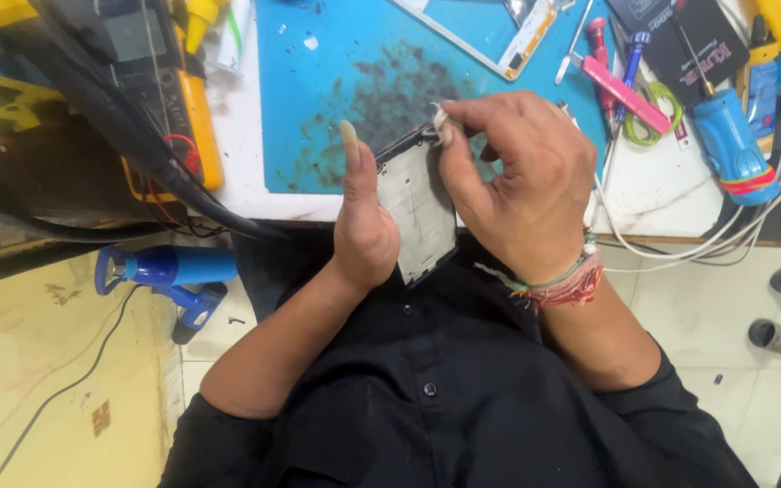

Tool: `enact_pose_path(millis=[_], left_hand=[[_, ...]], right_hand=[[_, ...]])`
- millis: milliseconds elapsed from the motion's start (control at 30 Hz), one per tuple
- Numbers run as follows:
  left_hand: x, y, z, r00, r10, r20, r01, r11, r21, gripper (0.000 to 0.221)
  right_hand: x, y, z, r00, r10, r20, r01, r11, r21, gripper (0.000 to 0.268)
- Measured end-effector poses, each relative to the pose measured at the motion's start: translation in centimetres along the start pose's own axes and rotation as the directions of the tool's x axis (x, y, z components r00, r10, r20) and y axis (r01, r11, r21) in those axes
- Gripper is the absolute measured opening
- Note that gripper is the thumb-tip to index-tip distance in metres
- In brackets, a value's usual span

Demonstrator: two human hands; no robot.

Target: The person cleans the interior of a smartphone chassis with a cloth, then inserts a battery and connects the charging cable. The person then picks up a power bank, connects the cable to it, and observes the charging indicator.

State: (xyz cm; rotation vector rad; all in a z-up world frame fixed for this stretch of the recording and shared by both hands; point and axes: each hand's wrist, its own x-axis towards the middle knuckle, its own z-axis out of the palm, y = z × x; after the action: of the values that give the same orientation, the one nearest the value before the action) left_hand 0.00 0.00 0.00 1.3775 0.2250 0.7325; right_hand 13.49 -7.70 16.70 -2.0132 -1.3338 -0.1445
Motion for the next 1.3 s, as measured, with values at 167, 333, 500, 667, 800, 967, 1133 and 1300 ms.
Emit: enact_pose_path(millis=[167,333,500,667,800,967,1133,1300], left_hand=[[-0.5,0.0,0.4,0.996,0.089,0.025,-0.092,0.941,0.324,0.051],[2.6,4.6,1.6,0.976,-0.118,0.181,0.215,0.441,-0.871,0.055],[3.7,5.2,2.0,0.913,-0.407,-0.017,0.256,0.606,-0.753,0.066],[1.8,2.2,1.5,0.946,-0.319,-0.058,0.296,0.924,-0.243,0.069],[-0.1,0.8,1.2,0.958,-0.282,-0.050,0.276,0.956,-0.097,0.059],[0.8,1.4,0.7,0.999,-0.034,-0.017,0.038,0.953,0.300,0.061],[3.1,5.7,1.2,0.884,-0.334,0.327,0.455,0.455,-0.766,0.081],[3.8,6.1,1.4,0.879,-0.362,0.311,0.436,0.346,-0.831,0.079]], right_hand=[[-0.7,1.8,0.5,0.996,0.069,0.062,-0.072,0.996,0.051,0.006],[-1.1,0.9,1.0,0.984,0.133,-0.123,-0.116,0.984,0.133,0.007],[-1.0,0.2,0.6,0.982,-0.181,-0.054,0.183,0.982,0.035,0.022],[-0.7,0.1,0.9,0.983,-0.179,0.024,0.179,0.984,0.010,0.018],[-0.8,-0.1,0.4,0.995,0.014,0.100,-0.024,0.995,0.099,0.011],[-1.2,0.9,0.3,0.995,0.088,0.038,-0.091,0.994,0.062,0.006],[-1.8,1.5,0.4,0.971,0.228,-0.071,-0.215,0.963,0.164,0.010],[-2.8,0.2,1.0,0.995,0.083,-0.046,-0.078,0.991,0.111,0.017]])
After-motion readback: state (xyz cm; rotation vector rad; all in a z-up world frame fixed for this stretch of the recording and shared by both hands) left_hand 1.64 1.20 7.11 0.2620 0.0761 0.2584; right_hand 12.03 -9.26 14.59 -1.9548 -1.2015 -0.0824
